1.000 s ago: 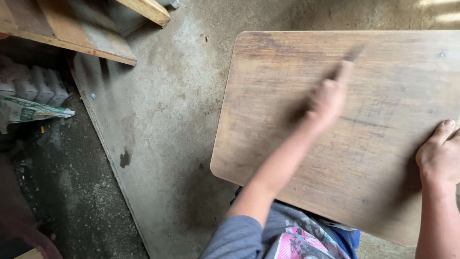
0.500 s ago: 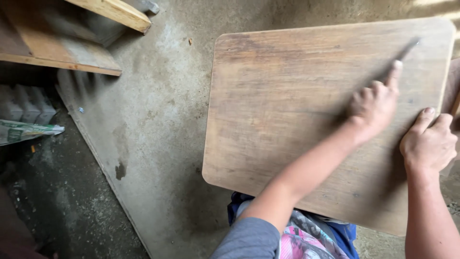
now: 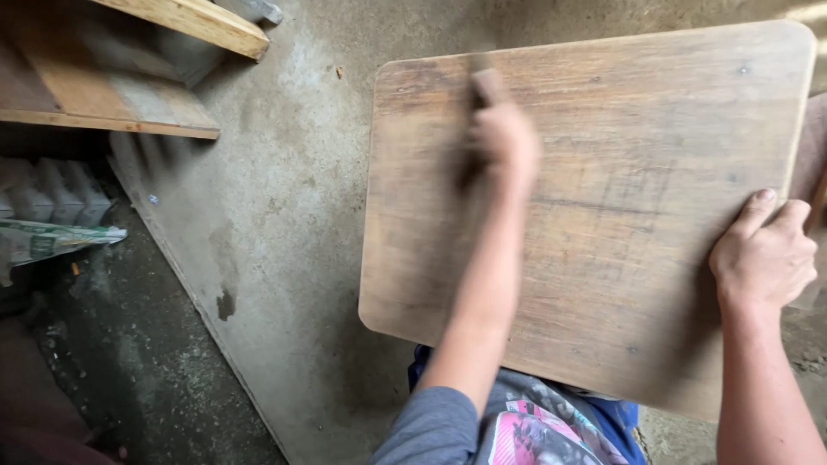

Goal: Scraping the top surface and edges of a wooden table with a knife

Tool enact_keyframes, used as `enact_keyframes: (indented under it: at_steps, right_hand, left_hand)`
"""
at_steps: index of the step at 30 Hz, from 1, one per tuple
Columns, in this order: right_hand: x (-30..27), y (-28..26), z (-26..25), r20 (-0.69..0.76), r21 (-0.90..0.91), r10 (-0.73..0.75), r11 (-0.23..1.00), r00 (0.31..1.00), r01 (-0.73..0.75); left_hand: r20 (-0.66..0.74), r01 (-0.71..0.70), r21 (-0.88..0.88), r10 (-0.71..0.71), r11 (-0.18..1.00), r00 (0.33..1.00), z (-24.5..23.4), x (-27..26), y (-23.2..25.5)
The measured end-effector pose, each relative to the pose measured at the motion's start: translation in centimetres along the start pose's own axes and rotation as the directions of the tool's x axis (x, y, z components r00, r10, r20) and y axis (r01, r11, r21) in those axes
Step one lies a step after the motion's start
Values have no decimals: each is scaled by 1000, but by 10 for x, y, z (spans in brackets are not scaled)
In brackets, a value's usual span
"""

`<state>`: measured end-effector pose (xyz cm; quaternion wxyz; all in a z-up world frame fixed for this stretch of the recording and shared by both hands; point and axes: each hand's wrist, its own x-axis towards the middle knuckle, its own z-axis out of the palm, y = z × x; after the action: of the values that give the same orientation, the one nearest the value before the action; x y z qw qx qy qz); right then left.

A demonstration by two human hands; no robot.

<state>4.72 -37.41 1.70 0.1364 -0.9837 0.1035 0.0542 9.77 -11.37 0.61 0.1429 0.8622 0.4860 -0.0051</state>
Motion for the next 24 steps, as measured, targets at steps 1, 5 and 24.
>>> enact_keyframes:
  at_steps: [1, 5, 24]
  right_hand:
    - [-1, -2, -4, 44, 6, 33, 999, 999, -33]
    - [0, -1, -4, 37, 23, 19, 1000, 999, -20]
    - [-3, 4, -3, 43, 57, -7, 998, 999, 5]
  left_hand:
    - [46, -134, 39, 132, 990, 990, 18, -25, 29]
    - [145, -532, -102, 542, 840, 828, 51, -122, 96]
    - [40, -519, -89, 524, 850, 851, 60, -142, 57]
